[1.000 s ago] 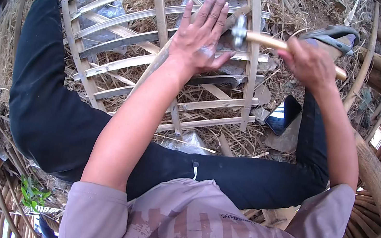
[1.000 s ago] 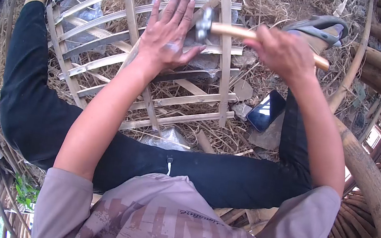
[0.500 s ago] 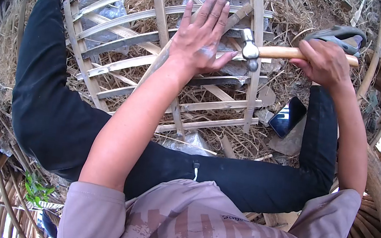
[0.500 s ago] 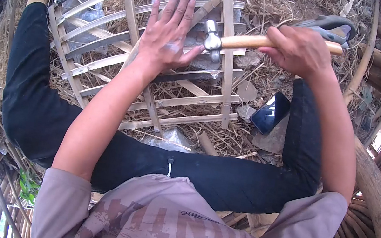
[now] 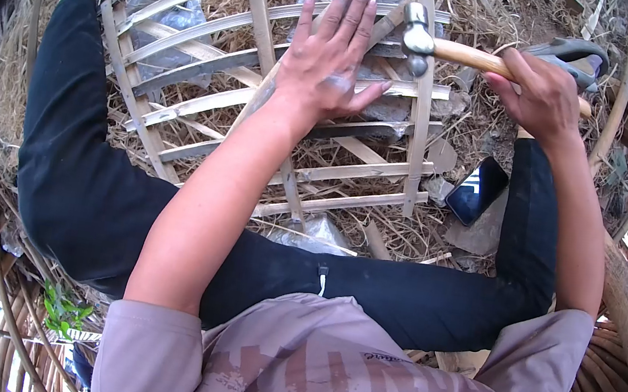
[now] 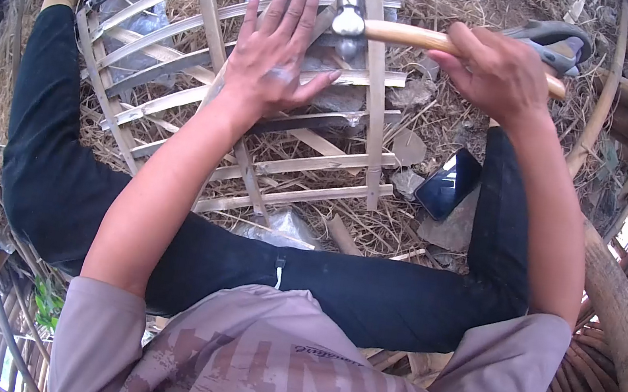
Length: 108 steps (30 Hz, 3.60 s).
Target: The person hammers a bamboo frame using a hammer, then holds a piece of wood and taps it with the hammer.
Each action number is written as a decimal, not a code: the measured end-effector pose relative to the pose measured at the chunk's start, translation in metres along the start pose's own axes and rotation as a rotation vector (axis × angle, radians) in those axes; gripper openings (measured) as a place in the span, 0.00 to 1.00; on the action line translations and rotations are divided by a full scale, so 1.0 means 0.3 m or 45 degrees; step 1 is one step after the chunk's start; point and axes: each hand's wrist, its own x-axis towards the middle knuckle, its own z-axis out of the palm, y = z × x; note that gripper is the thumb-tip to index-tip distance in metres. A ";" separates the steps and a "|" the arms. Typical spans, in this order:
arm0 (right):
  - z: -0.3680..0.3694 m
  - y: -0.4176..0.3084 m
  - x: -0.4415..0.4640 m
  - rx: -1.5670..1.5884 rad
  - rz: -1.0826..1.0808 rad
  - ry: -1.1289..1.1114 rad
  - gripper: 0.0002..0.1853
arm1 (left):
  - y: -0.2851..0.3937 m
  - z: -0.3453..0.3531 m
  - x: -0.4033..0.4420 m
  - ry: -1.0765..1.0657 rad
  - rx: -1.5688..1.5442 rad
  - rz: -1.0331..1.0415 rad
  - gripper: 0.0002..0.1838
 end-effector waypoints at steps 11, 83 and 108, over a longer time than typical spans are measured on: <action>0.043 -0.041 -0.068 -0.051 -0.092 -0.209 0.23 | 0.003 -0.007 0.000 0.003 0.014 0.006 0.59; 0.048 -0.056 -0.043 -0.015 -0.014 0.019 0.22 | 0.044 -0.148 0.045 -0.172 0.042 0.068 0.57; -0.047 -0.040 -0.016 -0.090 -0.087 -0.152 0.24 | 0.024 -0.069 0.036 -0.074 -0.040 0.058 0.59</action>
